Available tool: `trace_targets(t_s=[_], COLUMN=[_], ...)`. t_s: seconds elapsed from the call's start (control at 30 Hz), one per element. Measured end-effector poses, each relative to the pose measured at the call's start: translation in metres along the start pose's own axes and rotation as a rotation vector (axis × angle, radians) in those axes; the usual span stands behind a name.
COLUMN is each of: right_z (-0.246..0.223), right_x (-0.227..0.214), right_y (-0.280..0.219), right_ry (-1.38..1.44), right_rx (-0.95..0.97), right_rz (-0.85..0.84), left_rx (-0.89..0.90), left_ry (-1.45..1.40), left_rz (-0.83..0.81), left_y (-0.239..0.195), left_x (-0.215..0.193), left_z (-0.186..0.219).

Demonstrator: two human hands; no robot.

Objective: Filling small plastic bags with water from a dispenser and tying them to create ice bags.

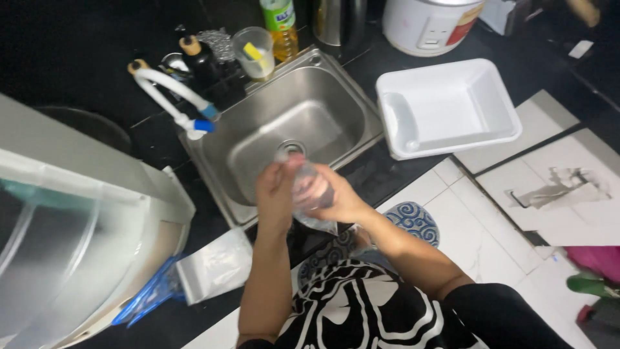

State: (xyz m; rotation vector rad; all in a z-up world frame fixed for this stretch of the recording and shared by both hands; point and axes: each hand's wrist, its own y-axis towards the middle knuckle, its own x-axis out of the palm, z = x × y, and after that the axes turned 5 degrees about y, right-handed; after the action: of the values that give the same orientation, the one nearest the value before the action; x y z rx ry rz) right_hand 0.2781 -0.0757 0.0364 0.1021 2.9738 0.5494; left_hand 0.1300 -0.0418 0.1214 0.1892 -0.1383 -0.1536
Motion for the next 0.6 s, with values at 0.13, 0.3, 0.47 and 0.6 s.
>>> trace_targets(t_s=[0.13,0.3,0.47,0.6], right_z=[-0.023,-0.059,0.021,0.002], right_x=[-0.048,-0.121,-0.274,-0.303], right_y=[0.003,0.010,0.011,0.035], right_ry=[0.437,0.725,0.153,-0.105], right_rx=[0.051,0.158,0.187,0.405], right_rz=[0.008,0.272,0.520,0.661], left_rx=[0.033,0.000,-0.272,-0.392], left_ry=[0.051,0.128,0.202,0.337], left_rz=[-0.200,-0.463,-0.324,-0.086], left_y=[0.022,0.044,0.035,0.021], left_x=[0.042,0.042,0.000,-0.050], left_z=[0.020,-0.012,-0.046,-0.089])
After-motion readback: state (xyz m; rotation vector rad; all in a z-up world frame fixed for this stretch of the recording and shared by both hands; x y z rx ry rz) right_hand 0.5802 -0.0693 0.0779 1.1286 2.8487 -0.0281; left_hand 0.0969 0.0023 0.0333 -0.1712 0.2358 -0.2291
